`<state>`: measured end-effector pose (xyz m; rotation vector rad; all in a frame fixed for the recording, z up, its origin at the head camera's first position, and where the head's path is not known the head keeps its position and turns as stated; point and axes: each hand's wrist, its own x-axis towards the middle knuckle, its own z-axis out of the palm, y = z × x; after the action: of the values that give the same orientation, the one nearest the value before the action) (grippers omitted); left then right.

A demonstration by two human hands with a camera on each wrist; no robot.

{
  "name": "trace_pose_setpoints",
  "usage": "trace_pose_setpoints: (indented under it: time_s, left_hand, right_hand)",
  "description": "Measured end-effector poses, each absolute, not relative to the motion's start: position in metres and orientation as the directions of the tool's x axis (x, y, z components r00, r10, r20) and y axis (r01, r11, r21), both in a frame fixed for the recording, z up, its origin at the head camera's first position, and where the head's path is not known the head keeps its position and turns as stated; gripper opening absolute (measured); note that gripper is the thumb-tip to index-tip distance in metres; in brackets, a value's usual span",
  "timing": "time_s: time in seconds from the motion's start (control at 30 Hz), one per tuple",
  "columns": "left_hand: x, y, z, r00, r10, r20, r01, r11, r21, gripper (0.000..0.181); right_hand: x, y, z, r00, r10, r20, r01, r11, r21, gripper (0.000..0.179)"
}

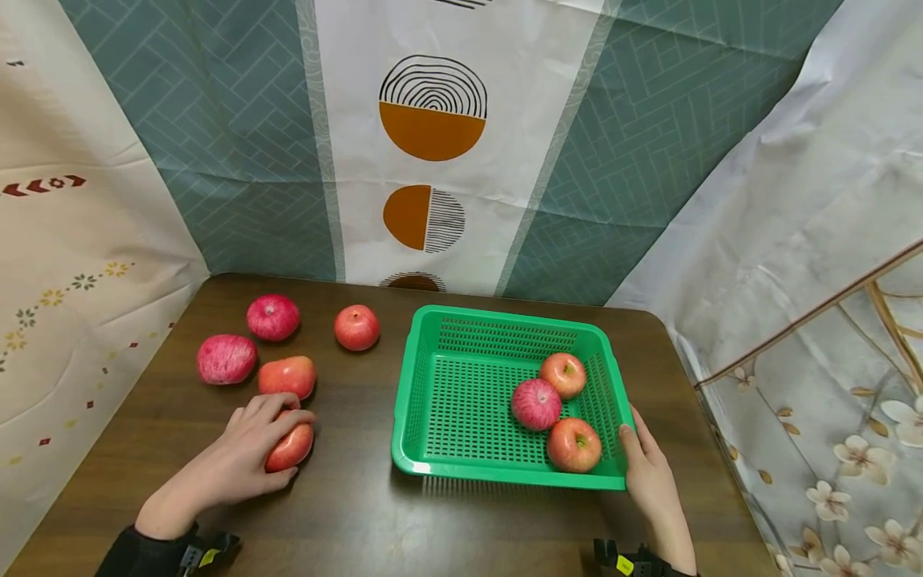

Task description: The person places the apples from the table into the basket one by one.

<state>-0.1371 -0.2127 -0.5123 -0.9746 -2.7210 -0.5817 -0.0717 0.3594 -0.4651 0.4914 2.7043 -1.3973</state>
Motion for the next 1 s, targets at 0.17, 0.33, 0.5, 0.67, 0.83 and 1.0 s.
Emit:
trace_pose_setpoints:
  time_s: [0.17, 0.33, 0.5, 0.67, 0.83, 1.0]
  left_hand:
    - [-0.135, -0.213, -0.511, -0.767, 0.563, 0.308, 0.641, 0.704, 0.308, 0.071]
    - [-0.135, -0.213, -0.51, -0.76, 0.564, 0.323, 0.648, 0.694, 0.313, 0.071]
    - [-0.134, -0.214, -0.509, -0.762, 0.558, 0.327, 0.646, 0.688, 0.331, 0.071]
    - [-0.136, -0.212, -0.506, -0.759, 0.561, 0.331, 0.651, 0.674, 0.349, 0.07]
    - [-0.14, -0.21, -0.505, -0.757, 0.567, 0.326, 0.654, 0.668, 0.356, 0.071]
    - [-0.142, -0.209, -0.502, -0.762, 0.564, 0.318, 0.647, 0.662, 0.378, 0.071]
  right_hand:
    - [-0.072, 0.359, -0.465, -0.946, 0.255, -0.199, 0.309, 0.536, -0.786, 0.06]
    - [-0.072, 0.359, -0.466, -0.947, 0.259, -0.191, 0.306, 0.541, -0.784, 0.06]
    - [-0.071, 0.358, -0.466, -0.947, 0.254, -0.198, 0.308, 0.537, -0.785, 0.06]
    - [-0.072, 0.358, -0.465, -0.946, 0.253, -0.202, 0.311, 0.542, -0.781, 0.059]
    - [-0.073, 0.359, -0.465, -0.95, 0.25, -0.188, 0.299, 0.55, -0.78, 0.059]
    - [-0.073, 0.359, -0.466, -0.952, 0.243, -0.186, 0.292, 0.543, -0.787, 0.06]
